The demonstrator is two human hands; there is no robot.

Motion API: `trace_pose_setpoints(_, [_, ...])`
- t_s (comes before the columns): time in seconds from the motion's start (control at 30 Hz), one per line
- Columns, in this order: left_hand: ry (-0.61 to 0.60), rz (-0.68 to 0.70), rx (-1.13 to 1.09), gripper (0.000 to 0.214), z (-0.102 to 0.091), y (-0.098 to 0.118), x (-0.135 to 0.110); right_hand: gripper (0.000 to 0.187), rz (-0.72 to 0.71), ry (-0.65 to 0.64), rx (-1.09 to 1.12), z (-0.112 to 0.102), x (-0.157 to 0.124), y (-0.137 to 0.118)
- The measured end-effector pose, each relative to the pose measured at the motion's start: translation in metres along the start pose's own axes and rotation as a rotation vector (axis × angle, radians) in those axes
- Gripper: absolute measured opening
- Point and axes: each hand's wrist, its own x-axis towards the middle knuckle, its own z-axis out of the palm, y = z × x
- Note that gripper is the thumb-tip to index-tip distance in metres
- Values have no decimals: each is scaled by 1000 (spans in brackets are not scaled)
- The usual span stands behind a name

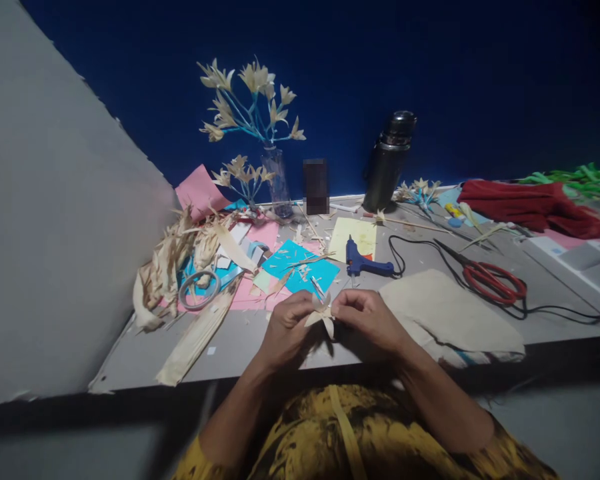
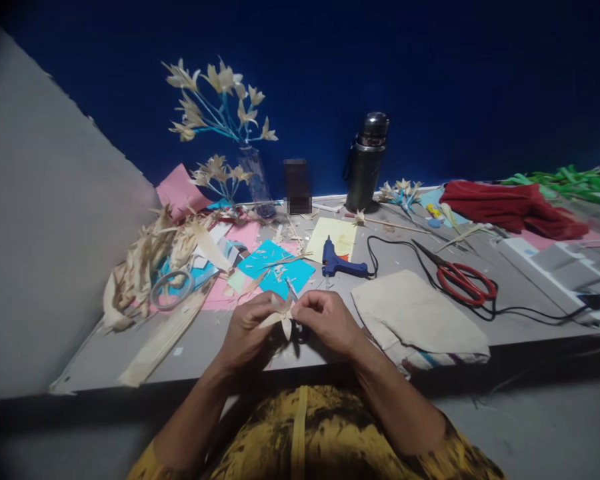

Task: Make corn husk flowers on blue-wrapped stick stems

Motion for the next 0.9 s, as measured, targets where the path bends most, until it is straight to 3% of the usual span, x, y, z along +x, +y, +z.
trace_pose_setpoints(0.13, [104, 1, 48, 16, -1, 0, 1, 38, -14, 17, -1, -10, -2, -5])
trace_pose_setpoints(0.27, [108, 23, 47, 16, -10, 10, 11, 36, -46, -13, -170, -27, 8, -23])
trace_pose_setpoints(0.4, [104, 140, 110, 18, -23, 26, 36, 27, -88, -98, -337, -35, 37, -48])
trace_pose_setpoints(0.53, [125, 224, 34, 21, -26, 29, 68, 20, -178, -150, -310, -28, 68, -58])
trace_pose_setpoints(0.7, [67, 94, -173, 18, -17, 20, 85, 18, -206, -118, -114, -21, 84, -41])
trace_pose_setpoints(0.9, [42, -75, -272, 25, -11, 12, 80, 21, -39, -162, 44, -23, 83, -25])
